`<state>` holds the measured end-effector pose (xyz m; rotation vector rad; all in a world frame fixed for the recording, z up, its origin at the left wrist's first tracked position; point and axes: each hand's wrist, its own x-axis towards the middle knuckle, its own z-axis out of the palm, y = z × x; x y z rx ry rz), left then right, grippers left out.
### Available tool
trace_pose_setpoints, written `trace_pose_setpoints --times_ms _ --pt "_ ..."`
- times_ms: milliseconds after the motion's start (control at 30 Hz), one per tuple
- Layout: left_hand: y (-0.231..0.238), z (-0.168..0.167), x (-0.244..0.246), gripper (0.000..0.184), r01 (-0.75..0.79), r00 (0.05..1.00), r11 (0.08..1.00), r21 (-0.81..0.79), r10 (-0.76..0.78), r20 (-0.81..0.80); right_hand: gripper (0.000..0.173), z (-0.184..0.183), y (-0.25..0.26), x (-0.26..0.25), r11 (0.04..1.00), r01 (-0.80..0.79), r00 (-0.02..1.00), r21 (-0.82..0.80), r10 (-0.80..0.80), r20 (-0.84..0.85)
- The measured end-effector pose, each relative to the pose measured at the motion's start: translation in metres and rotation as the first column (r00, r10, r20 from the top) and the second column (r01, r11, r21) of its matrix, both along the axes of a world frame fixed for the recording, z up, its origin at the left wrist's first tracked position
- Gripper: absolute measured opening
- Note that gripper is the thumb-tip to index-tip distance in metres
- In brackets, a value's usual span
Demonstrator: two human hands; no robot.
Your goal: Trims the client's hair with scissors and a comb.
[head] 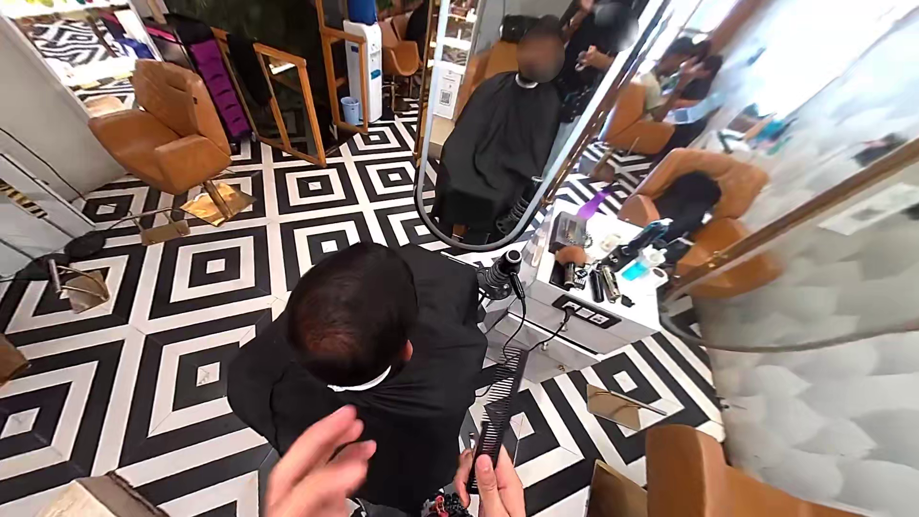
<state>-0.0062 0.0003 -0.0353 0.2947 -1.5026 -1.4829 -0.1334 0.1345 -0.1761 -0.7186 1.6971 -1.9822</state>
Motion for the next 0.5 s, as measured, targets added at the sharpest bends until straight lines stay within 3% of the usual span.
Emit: trace_pose_setpoints --times_ms 100,167,233,333,433,500 --pt "0.028 -0.076 -0.019 0.061 0.086 0.946 0.991 0.107 -0.115 0.303 0.046 0.021 -0.003 -0.002 0.976 -0.165 0.945 0.143 0.198 -0.26" --pt "0.049 -0.102 -0.03 0.035 0.044 0.964 0.966 0.257 -0.109 0.242 0.028 0.029 -0.009 -0.002 0.934 -0.285 0.833 0.217 0.353 -0.425" --pt "0.052 -0.116 -0.034 0.025 -0.152 0.981 0.961 0.231 0.118 0.155 0.029 0.026 -0.017 -0.008 0.88 -0.328 0.74 0.344 0.466 -0.486" --pt "0.027 -0.11 -0.029 0.032 -0.521 0.853 0.833 0.185 0.502 0.14 0.04 0.019 -0.037 -0.031 0.81 -0.343 0.758 0.477 0.538 -0.369" --pt "-0.006 -0.084 -0.008 0.072 -0.535 0.843 0.803 0.262 0.484 0.235 0.035 0.017 -0.06 -0.043 0.819 -0.335 0.807 0.466 0.505 -0.306" --pt "-0.021 -0.065 0.0 0.061 -0.525 0.847 0.81 0.261 0.469 0.249 0.033 0.02 -0.071 -0.045 0.829 -0.354 0.813 0.433 0.501 -0.295"
